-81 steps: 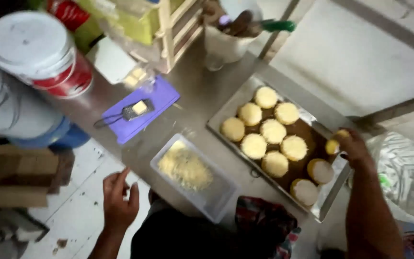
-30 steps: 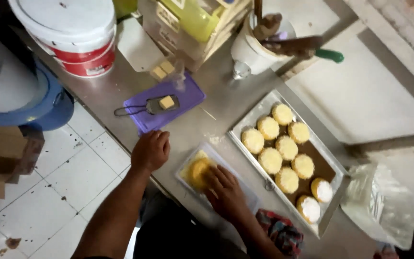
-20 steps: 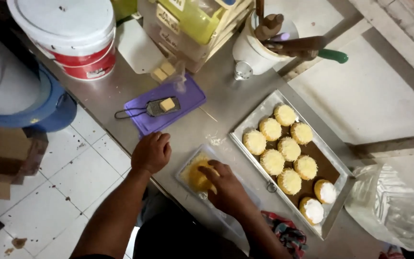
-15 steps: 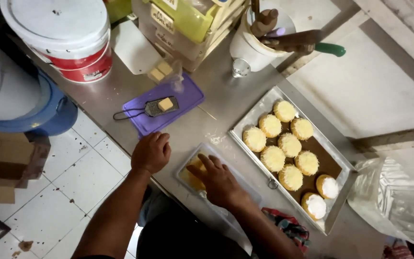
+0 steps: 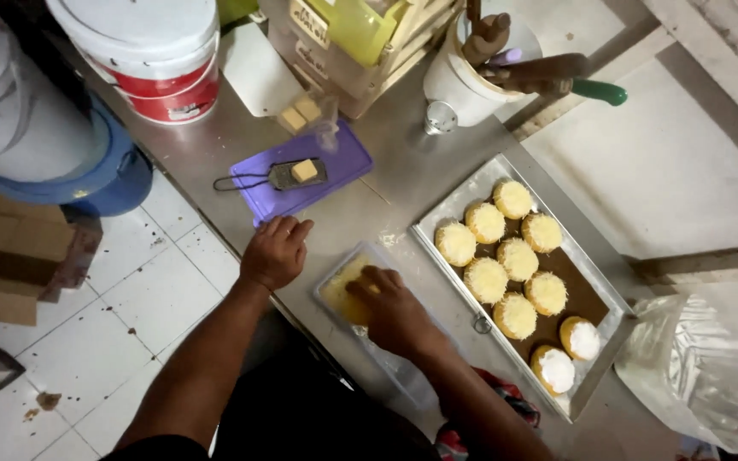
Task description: Grating cheese into a container and using it to top a tray of muffins.
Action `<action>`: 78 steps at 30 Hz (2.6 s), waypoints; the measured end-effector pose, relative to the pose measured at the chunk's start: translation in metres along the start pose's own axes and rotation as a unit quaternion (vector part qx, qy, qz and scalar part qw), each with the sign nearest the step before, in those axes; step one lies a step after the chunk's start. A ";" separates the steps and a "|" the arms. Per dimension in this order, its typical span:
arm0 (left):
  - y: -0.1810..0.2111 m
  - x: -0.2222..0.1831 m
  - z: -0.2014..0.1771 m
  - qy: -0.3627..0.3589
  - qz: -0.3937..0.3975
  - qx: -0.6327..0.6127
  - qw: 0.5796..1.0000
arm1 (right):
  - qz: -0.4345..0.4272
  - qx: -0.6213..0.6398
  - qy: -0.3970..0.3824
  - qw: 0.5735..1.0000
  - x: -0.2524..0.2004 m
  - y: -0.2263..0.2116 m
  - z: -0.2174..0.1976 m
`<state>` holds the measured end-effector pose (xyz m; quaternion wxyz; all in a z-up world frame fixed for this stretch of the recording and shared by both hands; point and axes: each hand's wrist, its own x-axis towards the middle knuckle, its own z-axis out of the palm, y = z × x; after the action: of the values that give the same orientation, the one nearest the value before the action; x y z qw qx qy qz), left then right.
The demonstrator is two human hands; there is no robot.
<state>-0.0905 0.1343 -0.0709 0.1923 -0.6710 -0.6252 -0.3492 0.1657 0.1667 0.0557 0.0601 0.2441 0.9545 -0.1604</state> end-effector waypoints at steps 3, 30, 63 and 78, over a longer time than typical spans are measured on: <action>0.010 -0.004 -0.001 0.039 -0.016 -0.057 0.997 | 0.092 0.184 0.050 0.977 -0.035 -0.006 -0.018; 0.058 0.121 -0.050 -0.449 -0.596 -0.650 0.143 | 0.408 0.663 0.392 0.490 -0.025 -0.053 0.045; 0.082 0.069 -0.050 -0.327 -0.617 -0.694 0.176 | 0.438 0.451 0.304 0.716 -0.081 0.002 0.039; 0.102 0.051 -0.028 -0.392 -0.600 -0.670 0.196 | 0.293 0.436 0.337 0.781 -0.048 -0.046 -0.032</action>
<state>0.0008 0.1356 0.0028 -0.8663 -0.0220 -0.3662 -0.3391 0.1841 0.1180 0.1079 -0.3342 0.5508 0.6242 -0.4420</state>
